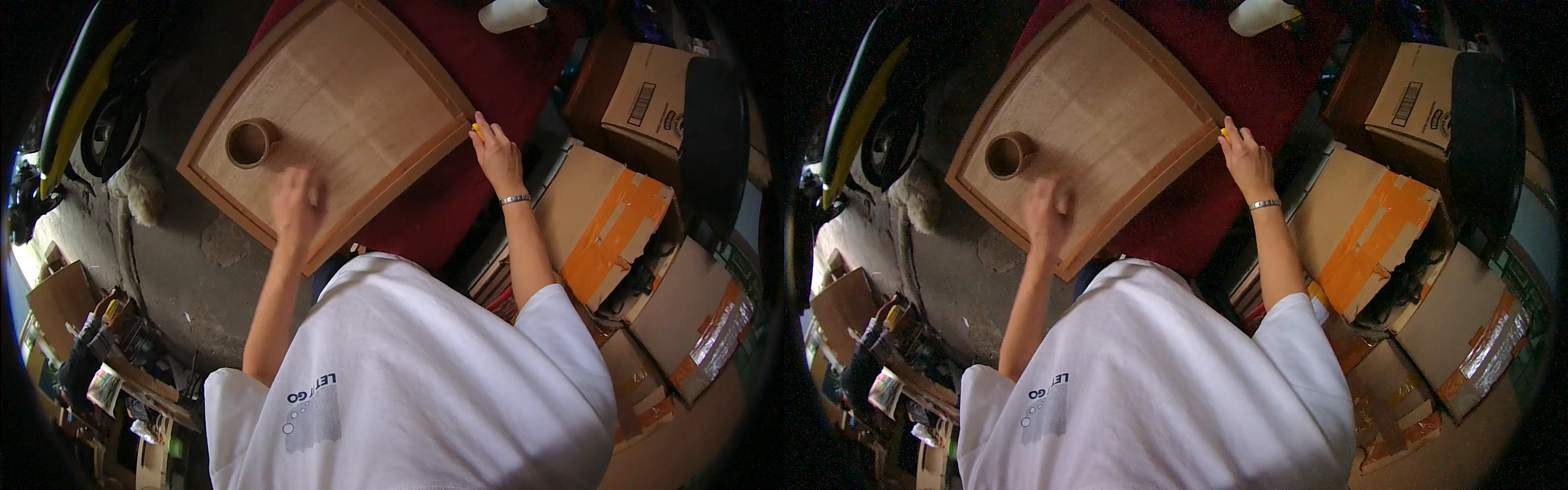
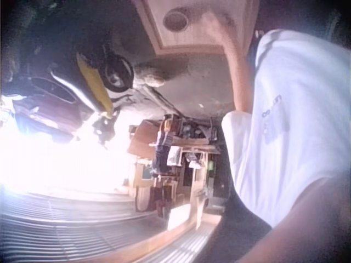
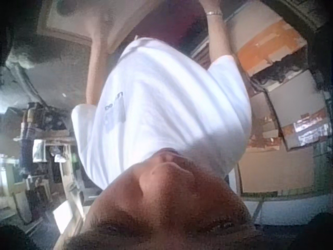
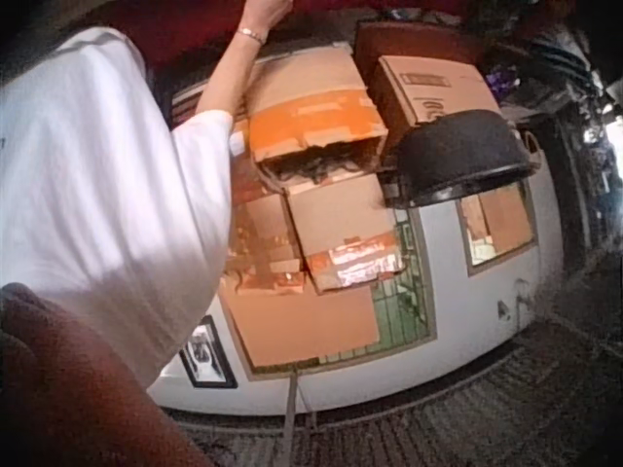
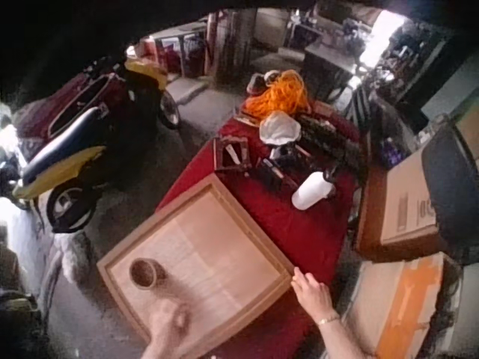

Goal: The person assembles a wooden picture frame by attaching wooden strips to the edges of a backing board using a utility knife to cut tape. They then flip the frame to reveal a photograph of a woman and place it on a table with other tools.

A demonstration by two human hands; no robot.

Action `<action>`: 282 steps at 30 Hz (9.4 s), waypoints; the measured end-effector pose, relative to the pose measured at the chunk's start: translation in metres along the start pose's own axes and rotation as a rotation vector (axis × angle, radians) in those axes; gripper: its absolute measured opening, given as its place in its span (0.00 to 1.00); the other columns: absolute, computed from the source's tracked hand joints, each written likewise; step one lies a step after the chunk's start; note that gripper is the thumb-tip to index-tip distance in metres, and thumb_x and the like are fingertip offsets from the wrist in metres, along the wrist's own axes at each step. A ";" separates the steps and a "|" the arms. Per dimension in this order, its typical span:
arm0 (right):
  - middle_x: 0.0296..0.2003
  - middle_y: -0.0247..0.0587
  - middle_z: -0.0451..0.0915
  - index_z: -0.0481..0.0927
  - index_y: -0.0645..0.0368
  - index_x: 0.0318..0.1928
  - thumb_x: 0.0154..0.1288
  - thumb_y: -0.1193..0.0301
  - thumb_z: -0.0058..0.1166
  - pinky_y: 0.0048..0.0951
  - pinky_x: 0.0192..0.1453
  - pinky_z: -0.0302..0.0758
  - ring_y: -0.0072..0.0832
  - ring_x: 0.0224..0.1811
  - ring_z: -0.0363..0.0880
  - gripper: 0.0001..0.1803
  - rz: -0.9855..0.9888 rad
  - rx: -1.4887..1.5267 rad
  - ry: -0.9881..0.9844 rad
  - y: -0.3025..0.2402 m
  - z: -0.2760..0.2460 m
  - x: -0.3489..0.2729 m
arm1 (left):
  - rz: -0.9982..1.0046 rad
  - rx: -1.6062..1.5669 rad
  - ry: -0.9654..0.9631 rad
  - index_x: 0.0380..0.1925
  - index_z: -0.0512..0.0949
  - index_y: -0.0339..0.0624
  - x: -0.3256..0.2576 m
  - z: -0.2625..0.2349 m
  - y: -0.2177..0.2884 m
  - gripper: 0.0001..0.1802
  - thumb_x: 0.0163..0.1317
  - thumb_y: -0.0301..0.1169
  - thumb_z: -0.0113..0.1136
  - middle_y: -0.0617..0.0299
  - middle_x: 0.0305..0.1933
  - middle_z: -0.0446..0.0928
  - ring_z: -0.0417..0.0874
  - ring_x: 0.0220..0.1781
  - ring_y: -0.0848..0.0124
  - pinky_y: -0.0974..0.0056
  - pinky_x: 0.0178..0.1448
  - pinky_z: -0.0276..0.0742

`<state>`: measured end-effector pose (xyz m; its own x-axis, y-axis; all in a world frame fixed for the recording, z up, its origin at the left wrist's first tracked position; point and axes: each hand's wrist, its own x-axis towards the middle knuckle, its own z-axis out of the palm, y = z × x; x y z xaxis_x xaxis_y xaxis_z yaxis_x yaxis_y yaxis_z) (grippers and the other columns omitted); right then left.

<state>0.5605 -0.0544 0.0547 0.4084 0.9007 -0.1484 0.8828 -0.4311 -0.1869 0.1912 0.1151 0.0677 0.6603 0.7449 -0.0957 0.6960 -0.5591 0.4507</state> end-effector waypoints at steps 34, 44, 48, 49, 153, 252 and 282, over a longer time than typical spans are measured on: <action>0.47 0.43 0.83 0.81 0.61 0.53 0.71 0.78 0.52 0.36 0.56 0.79 0.39 0.51 0.83 0.12 -0.116 0.542 -0.066 0.028 -0.010 0.053 | -0.012 -0.343 -0.046 0.47 0.83 0.43 0.122 0.115 0.183 0.15 0.60 0.33 0.64 0.57 0.46 0.81 0.78 0.54 0.56 0.53 0.57 0.69; 0.51 0.41 0.80 0.80 0.60 0.48 0.70 0.76 0.56 0.34 0.52 0.81 0.36 0.49 0.83 0.08 -0.109 0.710 -0.189 0.037 -0.016 0.058 | -0.176 -0.317 0.019 0.35 0.87 0.53 0.130 0.129 0.197 0.07 0.54 0.33 0.68 0.62 0.37 0.83 0.80 0.49 0.60 0.53 0.55 0.69; 0.46 0.42 0.80 0.79 0.61 0.45 0.68 0.76 0.57 0.35 0.49 0.81 0.37 0.45 0.82 0.07 -0.092 0.664 -0.217 0.041 -0.013 0.067 | -0.224 -0.309 0.072 0.32 0.87 0.52 0.133 0.127 0.204 0.06 0.53 0.33 0.69 0.64 0.37 0.83 0.81 0.47 0.62 0.55 0.53 0.68; 0.45 0.42 0.81 0.79 0.61 0.45 0.68 0.76 0.57 0.38 0.48 0.80 0.39 0.45 0.82 0.06 -0.106 0.639 -0.199 0.040 -0.011 0.068 | -0.229 -0.310 0.065 0.32 0.87 0.52 0.134 0.128 0.204 0.06 0.53 0.33 0.69 0.64 0.37 0.83 0.81 0.47 0.62 0.55 0.53 0.67; 0.35 0.52 0.82 0.68 0.54 0.56 0.79 0.63 0.46 0.48 0.31 0.84 0.54 0.33 0.85 0.13 -0.022 0.103 -0.128 0.012 -0.011 -0.001 | -0.203 -0.346 -0.151 0.40 0.87 0.49 0.142 0.119 0.189 0.13 0.56 0.39 0.69 0.60 0.46 0.82 0.80 0.55 0.57 0.51 0.56 0.69; 0.41 0.38 0.79 0.79 0.49 0.53 0.61 0.53 0.66 0.40 0.48 0.79 0.38 0.42 0.82 0.24 -0.399 -0.181 -0.197 0.008 -0.034 0.040 | 0.055 -0.444 -0.261 0.68 0.69 0.43 -0.006 0.016 -0.003 0.33 0.68 0.46 0.63 0.52 0.80 0.58 0.51 0.83 0.54 0.49 0.84 0.48; 0.57 0.54 0.69 0.72 0.58 0.61 0.75 0.69 0.53 0.46 0.55 0.81 0.48 0.55 0.75 0.17 0.456 0.536 0.276 -0.017 0.050 -0.004 | 0.044 -0.211 -0.126 0.77 0.54 0.49 0.096 0.095 0.138 0.54 0.54 0.38 0.76 0.48 0.84 0.43 0.37 0.86 0.48 0.41 0.85 0.33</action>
<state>0.5326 -0.0538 0.0102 0.8117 0.5773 -0.0884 0.4074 -0.6682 -0.6225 0.3772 0.0749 0.0360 0.7279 0.6628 -0.1754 0.5999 -0.4918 0.6310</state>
